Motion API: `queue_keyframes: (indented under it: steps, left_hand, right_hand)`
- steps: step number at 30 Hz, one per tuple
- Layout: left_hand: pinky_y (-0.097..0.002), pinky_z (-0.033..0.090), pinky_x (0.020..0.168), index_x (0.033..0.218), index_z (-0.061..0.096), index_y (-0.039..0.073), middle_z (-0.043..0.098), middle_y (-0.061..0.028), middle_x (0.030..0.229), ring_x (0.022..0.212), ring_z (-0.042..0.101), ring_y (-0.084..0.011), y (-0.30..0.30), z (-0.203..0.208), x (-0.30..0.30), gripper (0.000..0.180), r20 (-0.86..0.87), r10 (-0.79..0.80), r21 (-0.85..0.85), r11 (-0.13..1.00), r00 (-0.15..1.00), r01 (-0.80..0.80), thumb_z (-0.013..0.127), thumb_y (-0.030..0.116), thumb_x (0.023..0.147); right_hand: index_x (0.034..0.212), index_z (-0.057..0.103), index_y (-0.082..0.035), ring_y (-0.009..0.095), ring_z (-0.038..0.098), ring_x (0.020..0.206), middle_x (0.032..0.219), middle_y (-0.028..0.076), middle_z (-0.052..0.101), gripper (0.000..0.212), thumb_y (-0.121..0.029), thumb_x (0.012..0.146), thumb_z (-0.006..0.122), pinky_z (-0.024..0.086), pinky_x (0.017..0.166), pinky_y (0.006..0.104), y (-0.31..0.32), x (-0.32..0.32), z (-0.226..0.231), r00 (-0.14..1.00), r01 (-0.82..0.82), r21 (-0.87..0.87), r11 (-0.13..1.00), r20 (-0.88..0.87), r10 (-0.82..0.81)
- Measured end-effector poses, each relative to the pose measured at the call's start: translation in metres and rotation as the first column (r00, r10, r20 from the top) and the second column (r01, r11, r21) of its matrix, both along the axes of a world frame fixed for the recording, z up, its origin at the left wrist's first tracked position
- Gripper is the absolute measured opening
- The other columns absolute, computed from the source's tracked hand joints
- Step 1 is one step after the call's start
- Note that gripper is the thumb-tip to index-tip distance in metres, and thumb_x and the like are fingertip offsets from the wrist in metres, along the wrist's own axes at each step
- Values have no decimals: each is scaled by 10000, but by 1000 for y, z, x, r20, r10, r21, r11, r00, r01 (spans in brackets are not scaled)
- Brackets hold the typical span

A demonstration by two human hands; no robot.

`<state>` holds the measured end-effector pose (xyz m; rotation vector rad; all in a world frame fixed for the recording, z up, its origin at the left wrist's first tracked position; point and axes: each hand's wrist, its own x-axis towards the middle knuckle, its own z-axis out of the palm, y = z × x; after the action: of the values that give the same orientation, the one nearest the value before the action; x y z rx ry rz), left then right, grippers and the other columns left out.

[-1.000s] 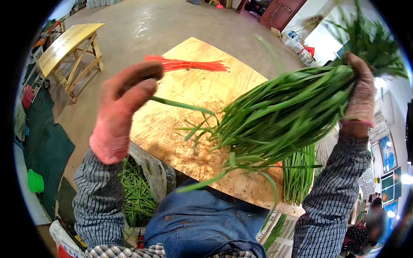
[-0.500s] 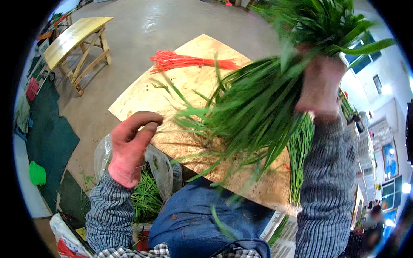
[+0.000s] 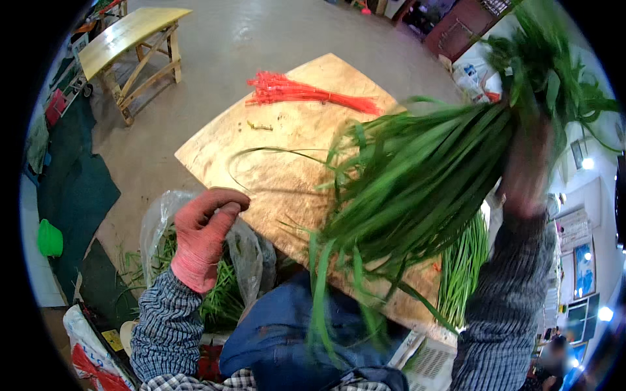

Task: The person gathers green vegetables into bunches, secures each bunch with a red rubber band, and places the finished bundles into a plastic crate.

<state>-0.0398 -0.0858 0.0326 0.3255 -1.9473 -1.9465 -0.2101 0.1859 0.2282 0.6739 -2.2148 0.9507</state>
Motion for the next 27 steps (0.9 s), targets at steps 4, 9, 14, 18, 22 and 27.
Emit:
queue_keyframes:
  steps: [4, 9, 14, 18, 22, 27]
  left_hand:
    - [-258, 452, 734, 885, 640, -29, 630, -80, 850, 804, 584, -144, 8, 15, -4, 143, -100, -7, 23, 1000, 995, 9, 533, -18, 790]
    - [-264, 450, 723, 875, 642, -32, 631, -86, 832, 787, 584, -144, -7, 14, 11, 146, -95, 26, -12, 1000, 995, -27, 532, 22, 795]
    - [-271, 450, 710, 874, 644, -44, 635, -82, 796, 766, 581, -150, -32, 0, 34, 165, -5, 132, 108, 986, 991, -130, 533, 45, 791]
    - [-280, 446, 710, 883, 639, -47, 624, -91, 794, 733, 569, -162, -48, -29, 44, 212, -24, 208, 237, 951, 978, -197, 534, 128, 827]
    - [-270, 460, 685, 825, 643, -26, 621, -63, 740, 673, 566, -156, -114, -141, 125, 189, 495, 382, -139, 921, 781, -363, 591, 152, 790]
    - [-307, 460, 532, 825, 636, 46, 547, -25, 690, 587, 541, -156, -54, -222, 137, 159, 725, 101, 358, 789, 681, -498, 596, 174, 739]
  right_hand:
    - [1125, 537, 3, 168, 578, 825, 1002, 82, 604, 363, -243, 859, 553, 471, 777, 314, 74, -34, 27, 964, -157, -335, 929, 150, 218]
    - [1105, 541, -36, 195, 575, 816, 895, 60, 619, 369, -248, 814, 621, 459, 808, 337, 66, -55, 5, 939, -264, -494, 829, 67, 338]
    - [1079, 556, 5, 180, 579, 913, 975, 88, 616, 364, -274, 850, 599, 475, 823, 316, -17, 6, -3, 982, 21, -23, 1000, -188, -25]
    - [1085, 601, -14, 176, 588, 922, 1005, 88, 627, 393, -348, 882, 565, 482, 821, 295, 103, -44, 26, 996, -80, -314, 946, 15, 89]
    - [995, 606, 2, 189, 584, 824, 919, 102, 624, 313, -278, 866, 557, 487, 747, 306, 46, -41, -15, 996, 84, -96, 992, -15, -85]
    - [881, 613, 22, 206, 578, 701, 812, 119, 621, 226, -191, 845, 547, 492, 655, 320, 52, -28, -8, 976, 197, -74, 978, -79, -202]
